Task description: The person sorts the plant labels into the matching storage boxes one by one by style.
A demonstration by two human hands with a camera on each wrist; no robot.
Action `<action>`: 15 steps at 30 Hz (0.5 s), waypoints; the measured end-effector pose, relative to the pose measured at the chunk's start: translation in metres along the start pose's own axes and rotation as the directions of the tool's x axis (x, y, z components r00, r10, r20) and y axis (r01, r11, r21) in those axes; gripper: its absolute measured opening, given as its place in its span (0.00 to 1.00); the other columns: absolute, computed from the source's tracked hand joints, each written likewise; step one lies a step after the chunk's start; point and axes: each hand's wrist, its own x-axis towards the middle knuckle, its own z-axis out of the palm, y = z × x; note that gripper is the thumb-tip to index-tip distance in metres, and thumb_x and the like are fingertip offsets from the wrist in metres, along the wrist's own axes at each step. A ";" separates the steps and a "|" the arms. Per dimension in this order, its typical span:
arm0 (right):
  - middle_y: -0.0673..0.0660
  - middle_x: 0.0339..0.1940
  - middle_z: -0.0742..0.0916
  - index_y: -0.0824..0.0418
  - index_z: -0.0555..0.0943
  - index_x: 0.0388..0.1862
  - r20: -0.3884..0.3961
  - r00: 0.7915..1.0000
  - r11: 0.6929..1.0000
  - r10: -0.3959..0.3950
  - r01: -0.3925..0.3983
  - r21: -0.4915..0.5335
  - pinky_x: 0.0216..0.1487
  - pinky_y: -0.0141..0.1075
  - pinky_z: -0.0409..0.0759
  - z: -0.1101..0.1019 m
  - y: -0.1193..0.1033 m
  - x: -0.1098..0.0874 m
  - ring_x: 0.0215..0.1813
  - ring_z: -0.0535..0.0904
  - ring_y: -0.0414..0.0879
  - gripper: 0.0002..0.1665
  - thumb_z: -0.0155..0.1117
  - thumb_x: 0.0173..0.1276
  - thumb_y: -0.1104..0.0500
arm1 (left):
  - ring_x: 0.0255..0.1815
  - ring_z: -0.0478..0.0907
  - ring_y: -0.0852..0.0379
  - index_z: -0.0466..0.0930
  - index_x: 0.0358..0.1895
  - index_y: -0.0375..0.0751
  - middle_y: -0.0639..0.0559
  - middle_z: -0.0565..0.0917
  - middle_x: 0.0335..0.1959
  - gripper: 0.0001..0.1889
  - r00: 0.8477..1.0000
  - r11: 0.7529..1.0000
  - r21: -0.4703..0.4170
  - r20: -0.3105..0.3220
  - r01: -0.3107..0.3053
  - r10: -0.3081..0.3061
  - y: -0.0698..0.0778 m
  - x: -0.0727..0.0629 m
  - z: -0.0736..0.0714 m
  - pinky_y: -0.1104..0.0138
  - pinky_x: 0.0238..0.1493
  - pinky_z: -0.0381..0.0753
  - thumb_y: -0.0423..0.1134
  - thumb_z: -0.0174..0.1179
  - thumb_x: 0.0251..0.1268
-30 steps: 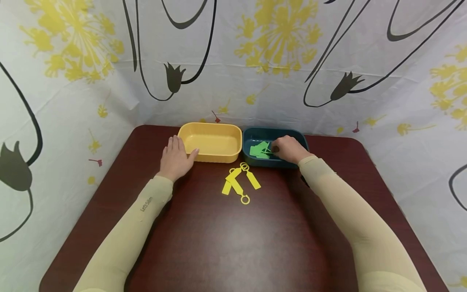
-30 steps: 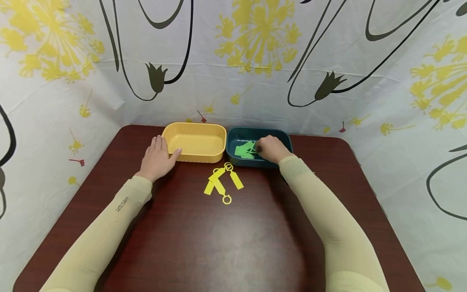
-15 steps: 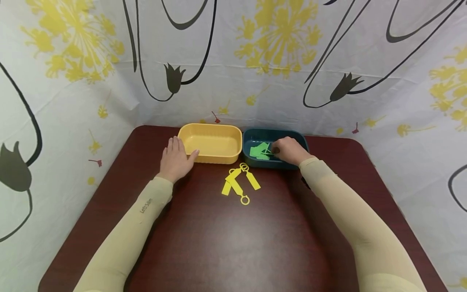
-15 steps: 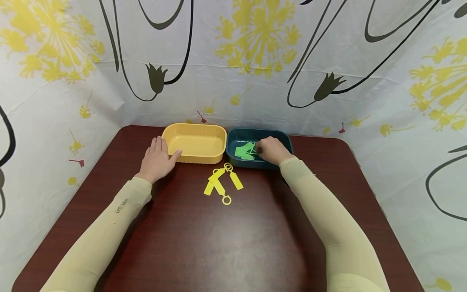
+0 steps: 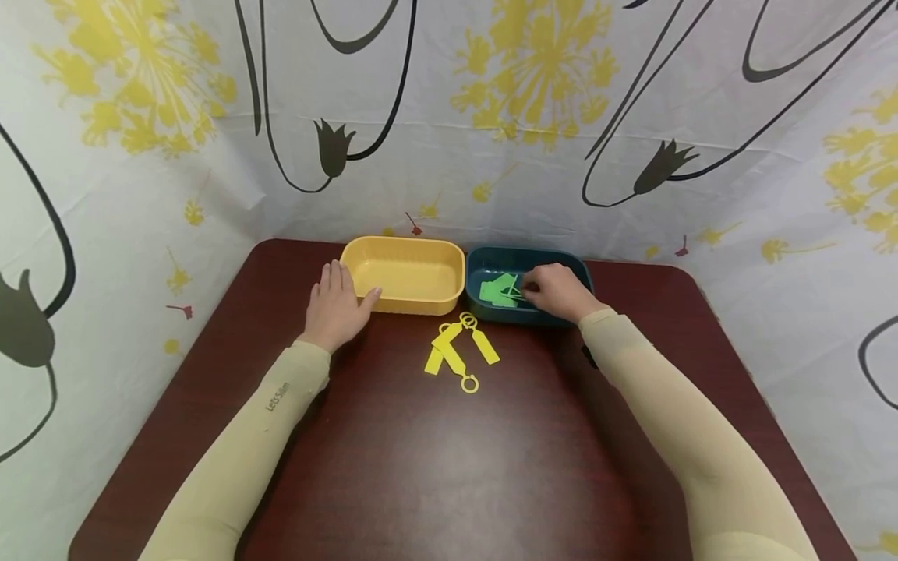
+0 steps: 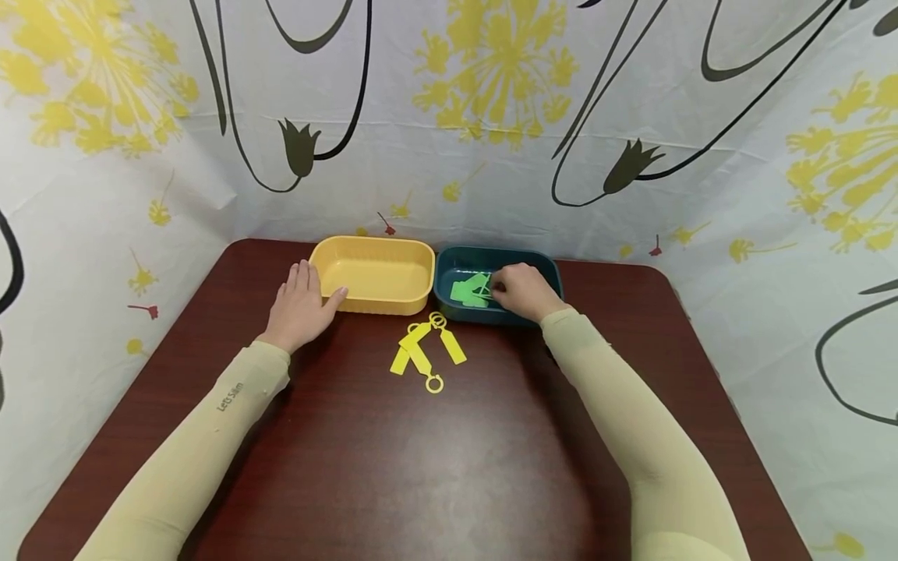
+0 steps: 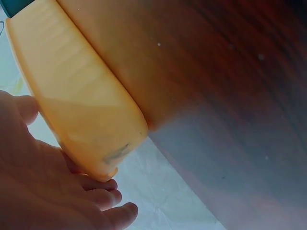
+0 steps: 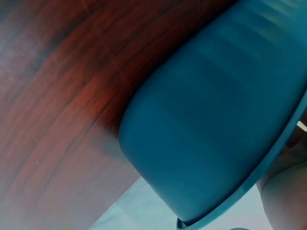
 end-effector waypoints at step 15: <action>0.46 0.34 0.79 0.51 0.88 0.40 -0.252 0.967 0.999 -0.029 0.021 -0.035 0.35 0.39 0.76 -0.006 -0.017 -0.045 0.31 0.74 0.41 0.05 0.66 0.72 0.56 | 0.81 0.36 0.37 0.42 0.79 0.27 0.31 0.41 0.81 0.48 0.999 1.000 -0.021 -0.032 -0.019 0.018 0.002 0.001 -0.004 0.37 0.74 0.39 0.68 0.36 0.76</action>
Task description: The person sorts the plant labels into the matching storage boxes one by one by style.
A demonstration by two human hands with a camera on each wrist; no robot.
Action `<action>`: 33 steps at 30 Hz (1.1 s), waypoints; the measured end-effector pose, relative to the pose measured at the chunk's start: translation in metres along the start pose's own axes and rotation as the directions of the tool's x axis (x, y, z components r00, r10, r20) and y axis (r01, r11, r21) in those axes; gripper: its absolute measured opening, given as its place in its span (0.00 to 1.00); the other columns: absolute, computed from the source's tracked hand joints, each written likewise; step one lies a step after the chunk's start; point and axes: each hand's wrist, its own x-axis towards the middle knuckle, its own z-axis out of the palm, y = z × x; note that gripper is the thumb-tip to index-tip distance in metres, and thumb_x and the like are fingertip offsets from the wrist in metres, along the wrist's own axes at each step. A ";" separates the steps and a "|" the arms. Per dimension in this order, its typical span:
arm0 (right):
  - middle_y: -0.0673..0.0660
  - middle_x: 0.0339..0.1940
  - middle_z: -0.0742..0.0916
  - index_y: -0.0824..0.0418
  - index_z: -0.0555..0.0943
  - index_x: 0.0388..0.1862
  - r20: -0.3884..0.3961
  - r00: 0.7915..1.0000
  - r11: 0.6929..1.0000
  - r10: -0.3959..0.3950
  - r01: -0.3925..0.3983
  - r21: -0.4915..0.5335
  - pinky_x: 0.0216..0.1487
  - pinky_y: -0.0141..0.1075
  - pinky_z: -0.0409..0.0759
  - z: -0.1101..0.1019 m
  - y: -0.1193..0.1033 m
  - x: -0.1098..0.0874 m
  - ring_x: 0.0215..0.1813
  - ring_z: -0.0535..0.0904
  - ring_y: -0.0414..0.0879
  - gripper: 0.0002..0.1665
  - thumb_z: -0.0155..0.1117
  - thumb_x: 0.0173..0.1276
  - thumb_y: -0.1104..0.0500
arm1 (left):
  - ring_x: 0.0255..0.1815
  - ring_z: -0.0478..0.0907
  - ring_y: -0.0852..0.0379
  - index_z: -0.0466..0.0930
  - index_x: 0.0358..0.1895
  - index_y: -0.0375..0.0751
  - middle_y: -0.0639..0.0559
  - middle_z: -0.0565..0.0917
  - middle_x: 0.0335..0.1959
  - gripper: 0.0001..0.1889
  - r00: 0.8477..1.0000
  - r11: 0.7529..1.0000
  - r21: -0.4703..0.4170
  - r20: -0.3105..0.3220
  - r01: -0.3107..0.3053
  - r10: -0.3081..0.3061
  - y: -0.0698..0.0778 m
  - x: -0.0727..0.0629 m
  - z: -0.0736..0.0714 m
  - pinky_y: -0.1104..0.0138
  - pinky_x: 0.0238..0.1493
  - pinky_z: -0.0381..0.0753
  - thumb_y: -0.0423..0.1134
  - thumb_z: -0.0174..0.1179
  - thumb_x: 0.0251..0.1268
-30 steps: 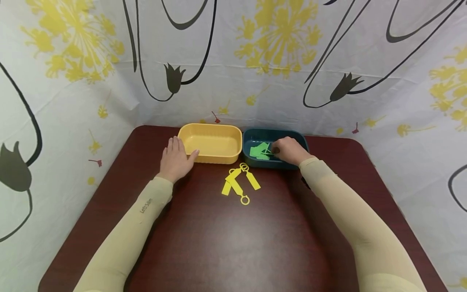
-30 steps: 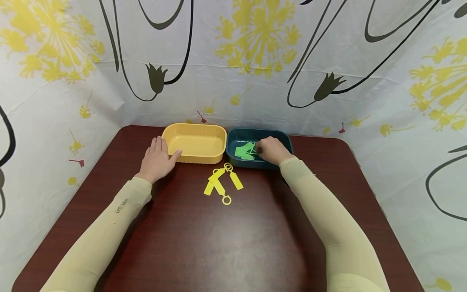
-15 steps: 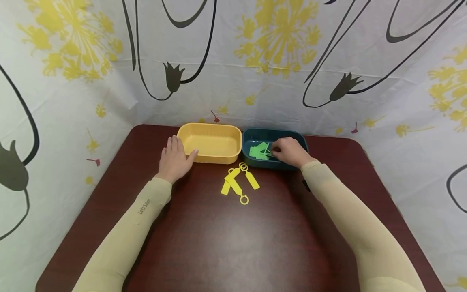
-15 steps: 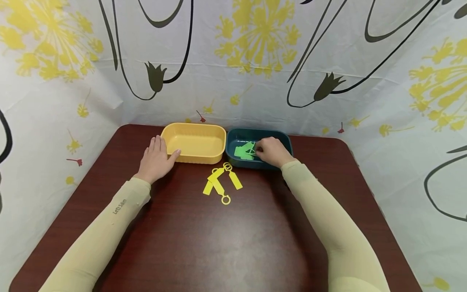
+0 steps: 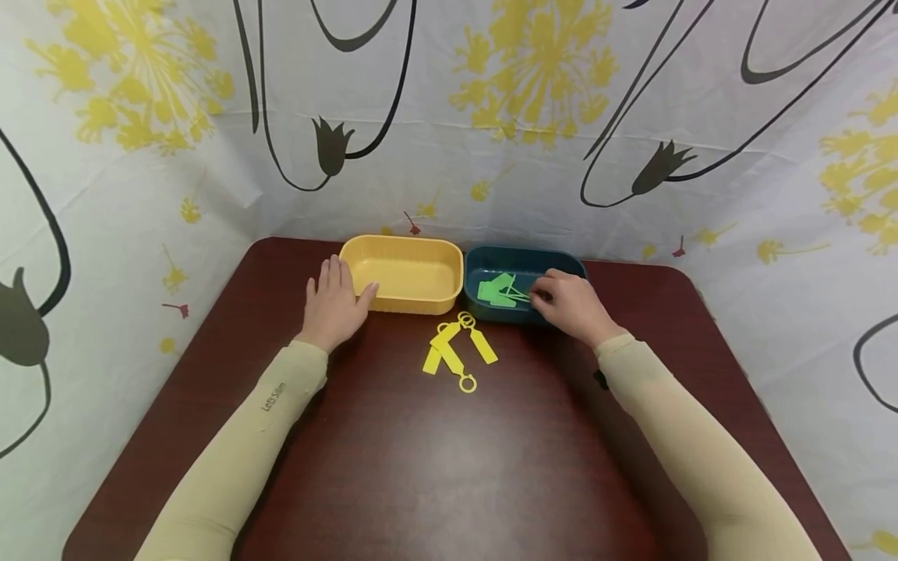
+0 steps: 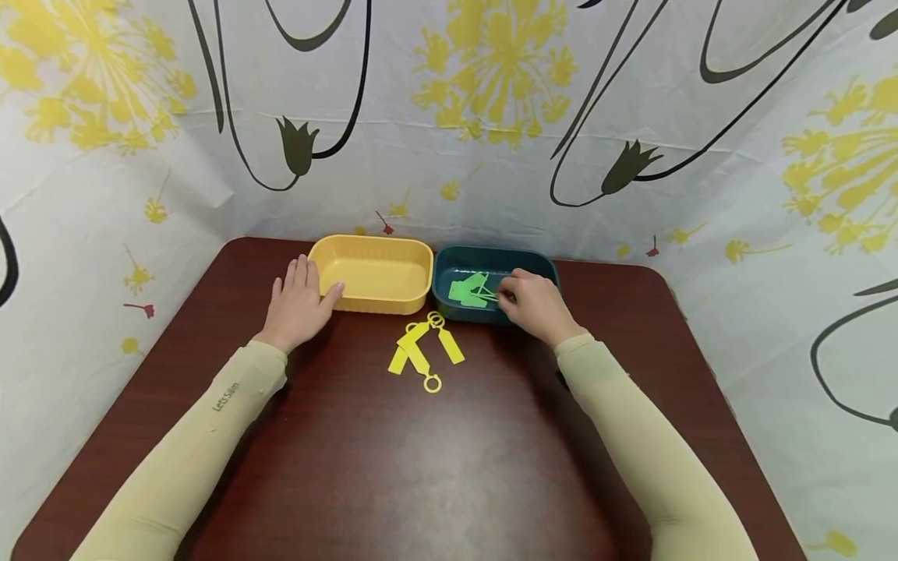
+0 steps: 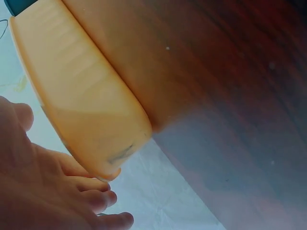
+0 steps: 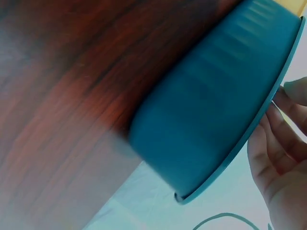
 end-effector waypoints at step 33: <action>0.65 0.78 0.64 0.64 0.61 0.79 -0.008 0.966 0.965 0.258 -0.258 -0.051 0.67 0.69 0.56 -0.005 0.059 -0.037 0.76 0.55 0.65 0.46 0.50 0.76 0.34 | 0.26 0.75 0.50 0.88 0.35 0.38 0.48 0.80 0.28 0.13 0.809 0.914 0.163 -0.427 -0.371 0.405 0.058 -0.036 -0.009 0.58 0.18 0.76 0.44 0.60 0.71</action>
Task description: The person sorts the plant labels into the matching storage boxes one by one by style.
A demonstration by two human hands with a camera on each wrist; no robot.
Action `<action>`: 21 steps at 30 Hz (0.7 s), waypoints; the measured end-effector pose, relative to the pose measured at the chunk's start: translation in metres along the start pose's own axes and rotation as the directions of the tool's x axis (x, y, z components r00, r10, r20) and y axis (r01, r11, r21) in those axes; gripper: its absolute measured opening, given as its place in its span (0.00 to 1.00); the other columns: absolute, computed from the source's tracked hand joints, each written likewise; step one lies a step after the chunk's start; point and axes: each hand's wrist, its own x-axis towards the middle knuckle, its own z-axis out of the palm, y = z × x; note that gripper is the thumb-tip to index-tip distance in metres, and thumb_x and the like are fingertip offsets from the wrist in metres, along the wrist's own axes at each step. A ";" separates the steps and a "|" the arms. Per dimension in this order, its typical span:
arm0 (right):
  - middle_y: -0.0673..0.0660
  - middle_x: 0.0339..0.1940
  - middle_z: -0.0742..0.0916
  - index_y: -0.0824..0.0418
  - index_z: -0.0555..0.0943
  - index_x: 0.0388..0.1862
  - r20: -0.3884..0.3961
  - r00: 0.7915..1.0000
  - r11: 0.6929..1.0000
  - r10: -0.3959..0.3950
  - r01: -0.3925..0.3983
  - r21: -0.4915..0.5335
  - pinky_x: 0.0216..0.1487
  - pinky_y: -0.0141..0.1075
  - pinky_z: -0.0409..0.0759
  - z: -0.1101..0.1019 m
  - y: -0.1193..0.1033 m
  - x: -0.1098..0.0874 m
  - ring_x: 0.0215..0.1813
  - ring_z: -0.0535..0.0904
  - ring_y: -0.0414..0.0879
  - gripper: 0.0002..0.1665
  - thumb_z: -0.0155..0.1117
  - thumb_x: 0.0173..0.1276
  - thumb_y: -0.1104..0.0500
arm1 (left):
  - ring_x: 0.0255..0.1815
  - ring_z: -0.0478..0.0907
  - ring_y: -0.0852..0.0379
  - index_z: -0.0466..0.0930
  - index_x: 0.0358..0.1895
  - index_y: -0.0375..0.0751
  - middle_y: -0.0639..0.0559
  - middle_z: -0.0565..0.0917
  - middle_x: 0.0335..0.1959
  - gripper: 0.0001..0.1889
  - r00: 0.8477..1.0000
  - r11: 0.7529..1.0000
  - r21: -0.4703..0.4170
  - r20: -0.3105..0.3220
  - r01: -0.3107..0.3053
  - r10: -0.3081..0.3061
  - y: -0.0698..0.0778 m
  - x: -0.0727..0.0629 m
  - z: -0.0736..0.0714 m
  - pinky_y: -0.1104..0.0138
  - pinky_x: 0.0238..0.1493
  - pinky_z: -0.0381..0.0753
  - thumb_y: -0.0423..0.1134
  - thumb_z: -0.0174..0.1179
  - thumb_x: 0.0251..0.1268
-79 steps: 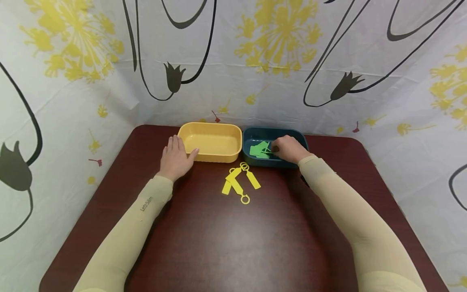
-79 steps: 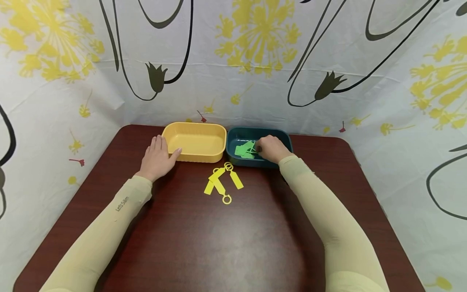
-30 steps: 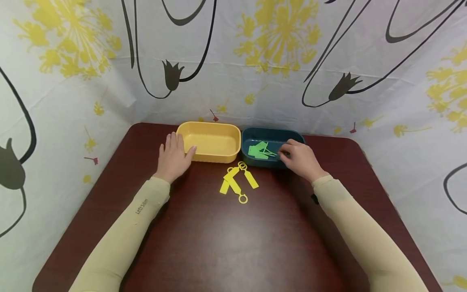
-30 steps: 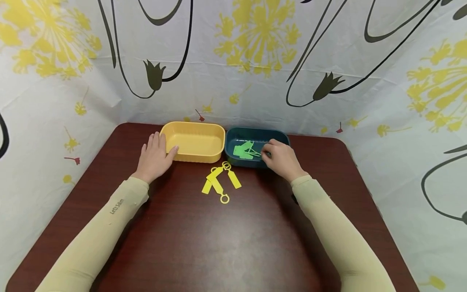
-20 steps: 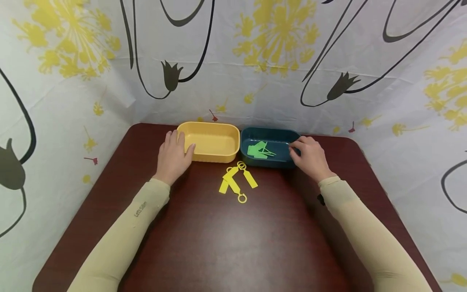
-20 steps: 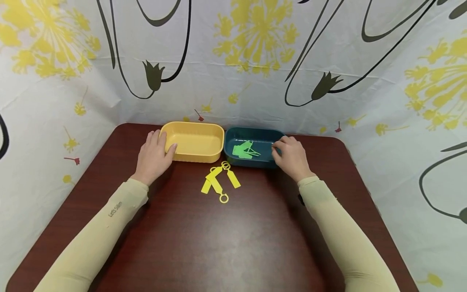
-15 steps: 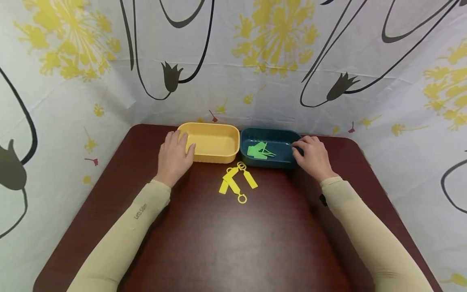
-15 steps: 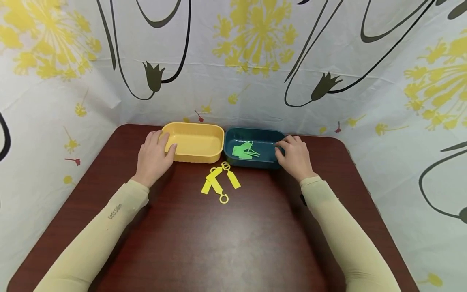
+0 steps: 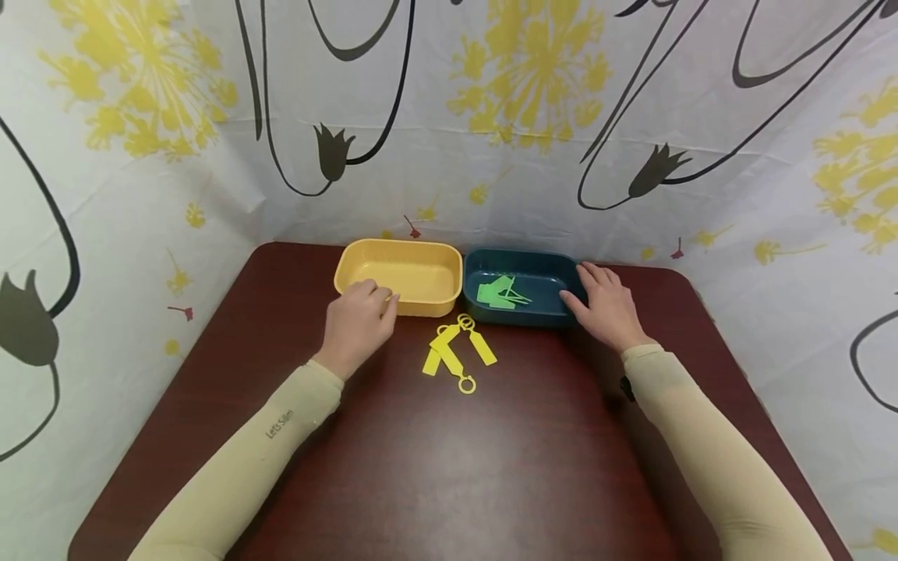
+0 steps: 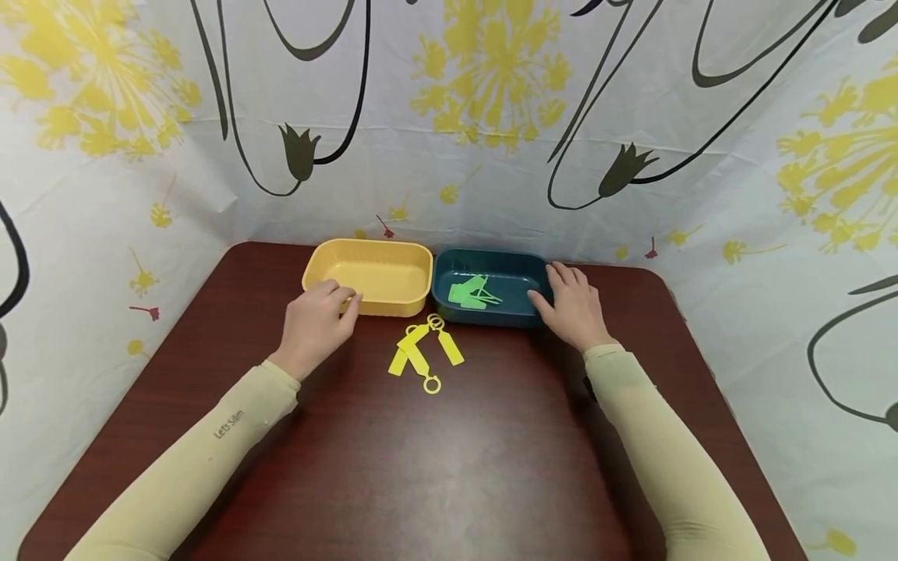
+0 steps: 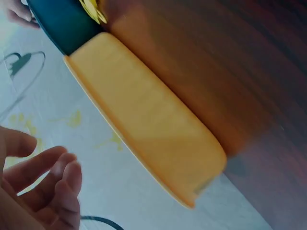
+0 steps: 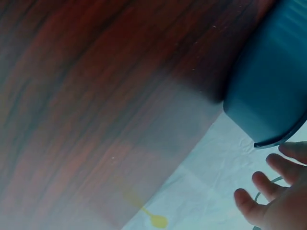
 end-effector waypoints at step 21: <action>0.65 0.83 0.43 0.64 0.37 0.83 0.202 0.973 0.993 0.111 -0.116 0.016 0.71 0.70 0.38 0.004 0.006 0.001 0.81 0.37 0.64 0.62 0.38 0.71 0.22 | 0.28 0.76 0.52 0.85 0.39 0.41 0.49 0.78 0.29 0.15 0.902 0.996 0.019 0.423 0.085 -0.085 0.043 -0.004 0.031 0.57 0.27 0.79 0.51 0.66 0.66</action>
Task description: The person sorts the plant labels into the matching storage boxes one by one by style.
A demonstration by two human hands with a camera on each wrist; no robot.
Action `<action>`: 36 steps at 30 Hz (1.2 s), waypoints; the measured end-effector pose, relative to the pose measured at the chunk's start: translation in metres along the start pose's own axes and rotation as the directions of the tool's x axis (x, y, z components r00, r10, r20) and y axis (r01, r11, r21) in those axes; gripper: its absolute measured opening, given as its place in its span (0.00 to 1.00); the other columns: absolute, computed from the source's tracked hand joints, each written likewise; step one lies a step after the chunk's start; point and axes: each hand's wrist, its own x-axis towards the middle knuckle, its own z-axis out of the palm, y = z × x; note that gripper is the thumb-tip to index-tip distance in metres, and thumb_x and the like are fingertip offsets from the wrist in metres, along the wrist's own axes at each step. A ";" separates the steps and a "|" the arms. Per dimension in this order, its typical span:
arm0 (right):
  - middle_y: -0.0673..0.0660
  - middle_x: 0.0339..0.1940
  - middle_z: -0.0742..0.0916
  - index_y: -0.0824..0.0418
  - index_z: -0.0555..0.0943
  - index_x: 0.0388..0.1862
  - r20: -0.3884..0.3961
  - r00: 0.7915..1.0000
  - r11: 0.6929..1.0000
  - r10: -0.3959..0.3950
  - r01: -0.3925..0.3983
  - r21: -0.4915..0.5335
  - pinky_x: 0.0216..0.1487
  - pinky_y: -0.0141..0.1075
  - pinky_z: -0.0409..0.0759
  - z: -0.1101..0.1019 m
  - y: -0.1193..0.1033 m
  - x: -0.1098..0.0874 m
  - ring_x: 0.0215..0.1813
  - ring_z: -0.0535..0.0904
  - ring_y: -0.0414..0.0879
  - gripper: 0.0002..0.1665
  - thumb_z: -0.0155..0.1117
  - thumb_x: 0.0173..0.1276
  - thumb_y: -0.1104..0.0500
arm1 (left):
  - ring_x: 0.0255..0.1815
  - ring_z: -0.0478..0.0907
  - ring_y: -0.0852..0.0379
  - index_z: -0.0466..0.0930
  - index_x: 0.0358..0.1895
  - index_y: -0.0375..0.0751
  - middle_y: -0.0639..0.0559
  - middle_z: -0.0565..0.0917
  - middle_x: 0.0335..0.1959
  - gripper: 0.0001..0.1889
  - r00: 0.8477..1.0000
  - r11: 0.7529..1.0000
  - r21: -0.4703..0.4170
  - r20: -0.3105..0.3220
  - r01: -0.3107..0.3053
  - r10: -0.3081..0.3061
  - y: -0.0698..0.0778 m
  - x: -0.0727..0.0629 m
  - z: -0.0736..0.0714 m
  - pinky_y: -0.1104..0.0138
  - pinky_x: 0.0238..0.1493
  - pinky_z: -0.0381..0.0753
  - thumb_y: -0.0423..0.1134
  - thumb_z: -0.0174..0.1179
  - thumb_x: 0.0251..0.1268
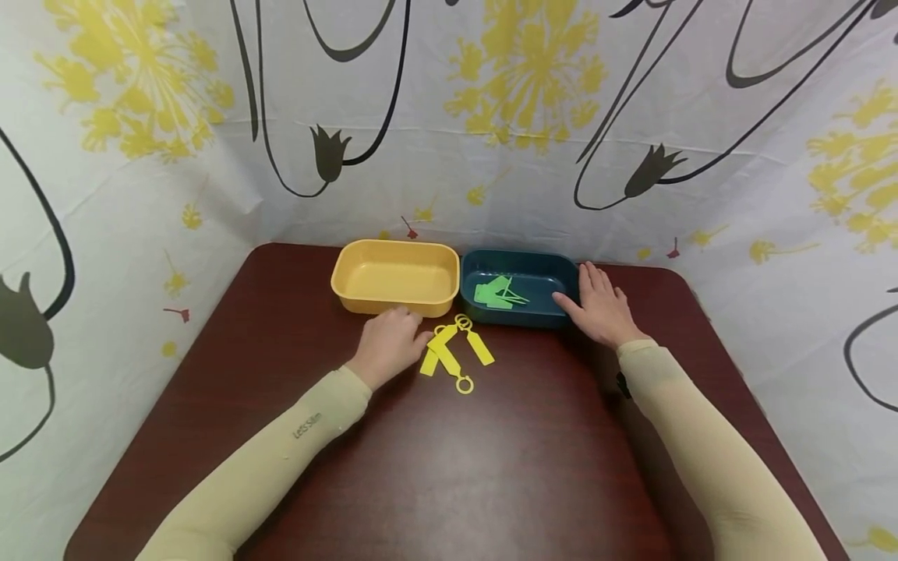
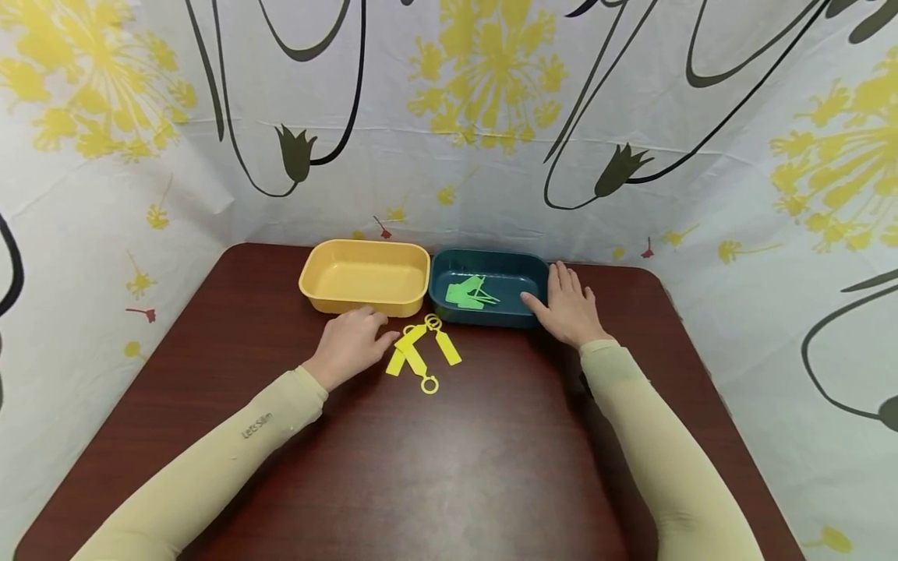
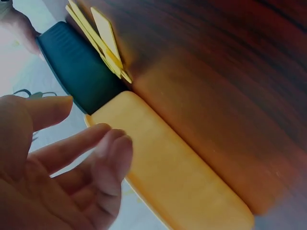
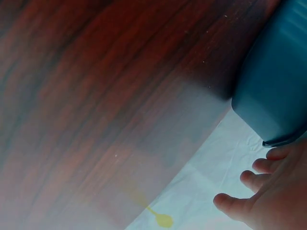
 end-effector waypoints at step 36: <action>0.65 0.83 0.44 0.64 0.36 0.83 0.037 0.999 0.999 0.033 -0.032 -0.037 0.72 0.68 0.38 0.000 -0.003 0.007 0.82 0.39 0.63 0.62 0.34 0.71 0.21 | 0.23 0.76 0.51 0.80 0.40 0.36 0.48 0.76 0.26 0.21 0.958 0.984 0.003 0.228 0.181 -0.177 0.021 0.012 0.023 0.59 0.22 0.75 0.53 0.68 0.64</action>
